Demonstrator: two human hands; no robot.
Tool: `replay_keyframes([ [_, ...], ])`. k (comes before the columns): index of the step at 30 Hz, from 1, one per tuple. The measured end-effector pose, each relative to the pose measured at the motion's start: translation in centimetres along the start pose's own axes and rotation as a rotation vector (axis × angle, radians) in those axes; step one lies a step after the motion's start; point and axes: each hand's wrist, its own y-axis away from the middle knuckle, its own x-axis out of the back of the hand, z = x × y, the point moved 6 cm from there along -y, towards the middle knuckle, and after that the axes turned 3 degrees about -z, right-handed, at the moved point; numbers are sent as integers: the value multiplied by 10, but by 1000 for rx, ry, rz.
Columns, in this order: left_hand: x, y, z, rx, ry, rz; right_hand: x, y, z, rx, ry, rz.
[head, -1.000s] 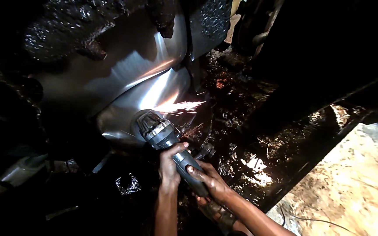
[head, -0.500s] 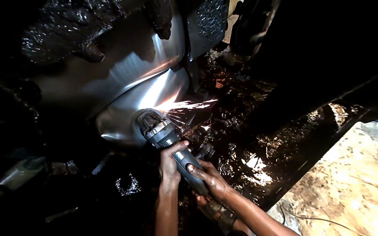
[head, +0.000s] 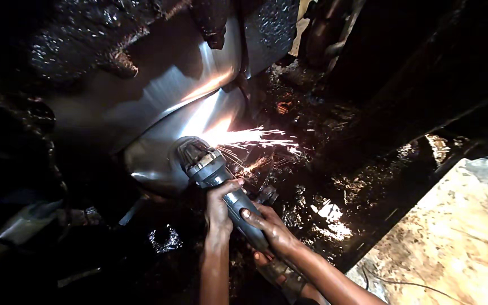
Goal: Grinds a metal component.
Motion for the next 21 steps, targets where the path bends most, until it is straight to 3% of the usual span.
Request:
replay_keyframes([
  [21,-5,-5,5,-23,-22,-9,3,-6,-2,10,14,11],
])
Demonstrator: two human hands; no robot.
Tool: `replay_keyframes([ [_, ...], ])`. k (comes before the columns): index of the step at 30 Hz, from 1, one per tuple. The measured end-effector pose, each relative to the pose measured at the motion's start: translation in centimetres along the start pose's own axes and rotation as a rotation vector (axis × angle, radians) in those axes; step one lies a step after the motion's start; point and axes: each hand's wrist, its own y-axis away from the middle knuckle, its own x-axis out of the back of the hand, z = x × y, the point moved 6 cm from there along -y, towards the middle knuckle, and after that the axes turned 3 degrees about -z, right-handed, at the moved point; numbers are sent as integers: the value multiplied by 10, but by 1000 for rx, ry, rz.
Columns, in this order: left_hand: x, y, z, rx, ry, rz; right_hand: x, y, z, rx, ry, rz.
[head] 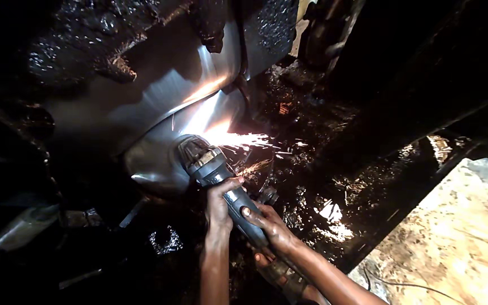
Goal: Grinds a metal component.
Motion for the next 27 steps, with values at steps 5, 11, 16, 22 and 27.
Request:
replay_keyframes([
  [5,1,-1,-1,-12,-25,-10,1,-1,0,0,-7,-6],
  [11,-2,-4,1,-13,-2,21,2,-2,0,0,5,-2],
  [16,-3,-2,1,2,-53,3,3,-3,-1,10,0,-4],
  [22,-2,-3,2,-11,-88,-15,3,-4,-1,7,-15,-7],
  [27,-2,-4,3,-19,-79,2,1,-4,-2,36,-27,-19],
])
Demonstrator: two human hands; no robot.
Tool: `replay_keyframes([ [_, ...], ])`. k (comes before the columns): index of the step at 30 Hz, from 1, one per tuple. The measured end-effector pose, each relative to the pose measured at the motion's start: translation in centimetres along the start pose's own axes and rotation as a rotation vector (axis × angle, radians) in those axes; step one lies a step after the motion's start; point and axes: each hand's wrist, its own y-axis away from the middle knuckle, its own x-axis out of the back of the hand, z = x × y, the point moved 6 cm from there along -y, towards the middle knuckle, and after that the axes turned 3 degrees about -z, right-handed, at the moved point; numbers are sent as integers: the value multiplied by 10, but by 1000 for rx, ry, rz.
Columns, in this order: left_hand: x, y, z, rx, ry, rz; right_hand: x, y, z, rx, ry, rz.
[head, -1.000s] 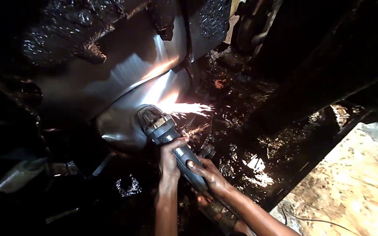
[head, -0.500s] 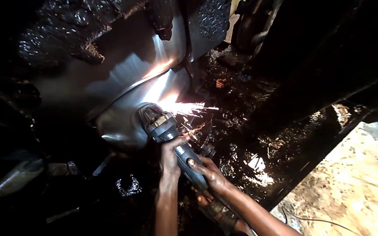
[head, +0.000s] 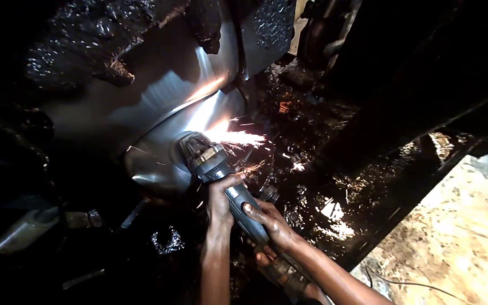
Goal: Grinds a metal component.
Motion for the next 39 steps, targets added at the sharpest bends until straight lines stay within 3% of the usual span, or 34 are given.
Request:
replay_keyframes([
  [39,-9,-7,4,28,-90,-8,3,-4,-2,-4,-61,1],
])
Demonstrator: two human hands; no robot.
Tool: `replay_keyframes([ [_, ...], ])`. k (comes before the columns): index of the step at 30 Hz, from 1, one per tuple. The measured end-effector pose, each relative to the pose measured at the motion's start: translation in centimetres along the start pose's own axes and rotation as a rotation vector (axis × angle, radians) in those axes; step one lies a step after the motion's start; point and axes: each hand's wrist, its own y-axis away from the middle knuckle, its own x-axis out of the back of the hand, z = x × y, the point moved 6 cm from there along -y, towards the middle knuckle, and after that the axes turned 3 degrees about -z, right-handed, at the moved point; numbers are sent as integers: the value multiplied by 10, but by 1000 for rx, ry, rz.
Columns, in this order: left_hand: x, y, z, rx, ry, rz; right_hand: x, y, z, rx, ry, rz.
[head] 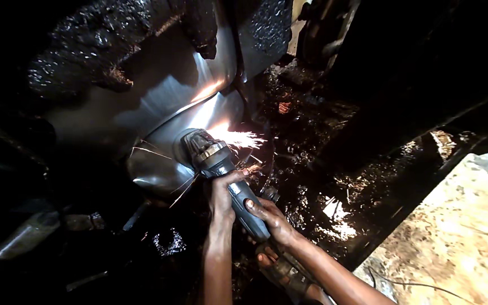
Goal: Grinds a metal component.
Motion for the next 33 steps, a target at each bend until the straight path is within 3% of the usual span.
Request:
replay_keyframes([
  [33,-7,-18,2,5,52,68,5,-3,-6,-5,-44,24],
])
